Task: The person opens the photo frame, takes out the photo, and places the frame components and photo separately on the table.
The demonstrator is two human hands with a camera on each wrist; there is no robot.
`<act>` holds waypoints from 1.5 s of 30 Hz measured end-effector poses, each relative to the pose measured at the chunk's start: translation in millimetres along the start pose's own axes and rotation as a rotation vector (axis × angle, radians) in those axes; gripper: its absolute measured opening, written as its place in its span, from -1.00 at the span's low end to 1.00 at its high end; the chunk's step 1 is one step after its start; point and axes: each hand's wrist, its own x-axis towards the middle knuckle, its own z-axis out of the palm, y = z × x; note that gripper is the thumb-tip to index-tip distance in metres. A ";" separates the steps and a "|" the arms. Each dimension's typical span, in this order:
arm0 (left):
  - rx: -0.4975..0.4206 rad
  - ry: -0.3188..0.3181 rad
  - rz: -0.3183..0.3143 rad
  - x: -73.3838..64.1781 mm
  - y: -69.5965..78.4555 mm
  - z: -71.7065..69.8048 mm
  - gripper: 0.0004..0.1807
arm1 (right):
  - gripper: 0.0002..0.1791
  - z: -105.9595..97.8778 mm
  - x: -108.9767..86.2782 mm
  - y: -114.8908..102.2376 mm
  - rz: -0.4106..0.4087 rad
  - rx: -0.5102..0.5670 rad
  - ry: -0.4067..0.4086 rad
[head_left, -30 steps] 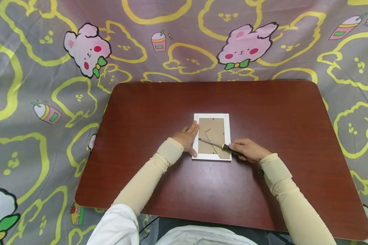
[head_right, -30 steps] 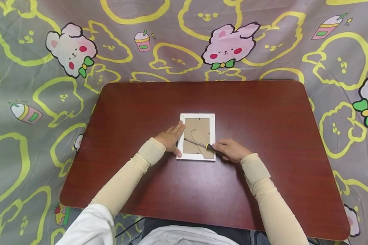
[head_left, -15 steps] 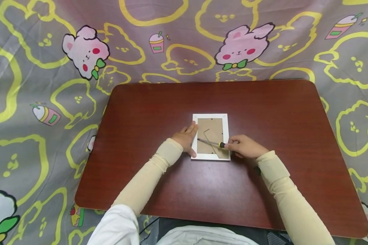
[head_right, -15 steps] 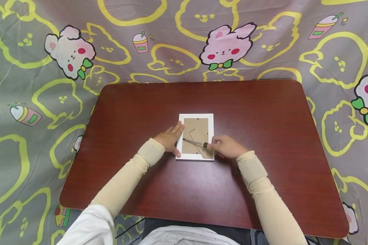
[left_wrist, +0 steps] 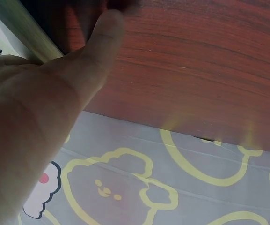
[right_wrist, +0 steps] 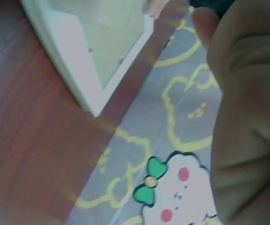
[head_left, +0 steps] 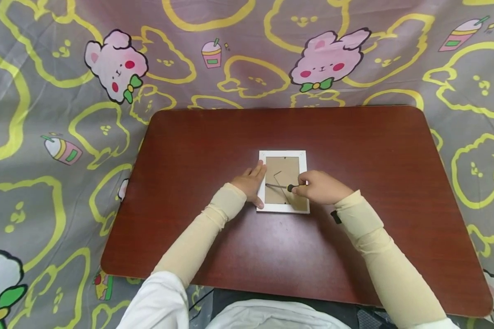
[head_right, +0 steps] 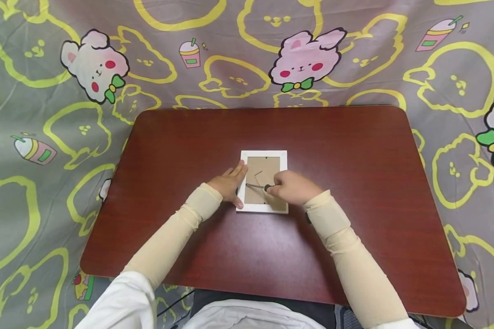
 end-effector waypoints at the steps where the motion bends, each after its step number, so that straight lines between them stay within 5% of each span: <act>1: 0.001 0.002 -0.001 -0.3 0.2 -0.5 0.50 | -0.70 -1.4 0.9 -5.1 -0.001 -0.016 0.000; 16: 0.029 0.019 0.002 -2.4 4.6 -2.8 0.48 | -0.71 -6.4 15.2 -51.0 0.140 -0.177 -0.061; 28: 0.032 0.014 0.011 2.3 2.8 -5.0 0.49 | -0.74 -4.4 26.2 -83.3 0.163 -0.250 -0.070; 38: 0.017 -0.026 -0.015 2.2 -5.1 7.0 0.53 | -0.72 -5.6 8.6 -37.4 0.212 -0.094 -0.048; 45: 0.020 -0.017 -0.018 3.3 -0.9 1.5 0.53 | -0.83 -19.7 -5.1 -0.6 0.184 0.034 0.261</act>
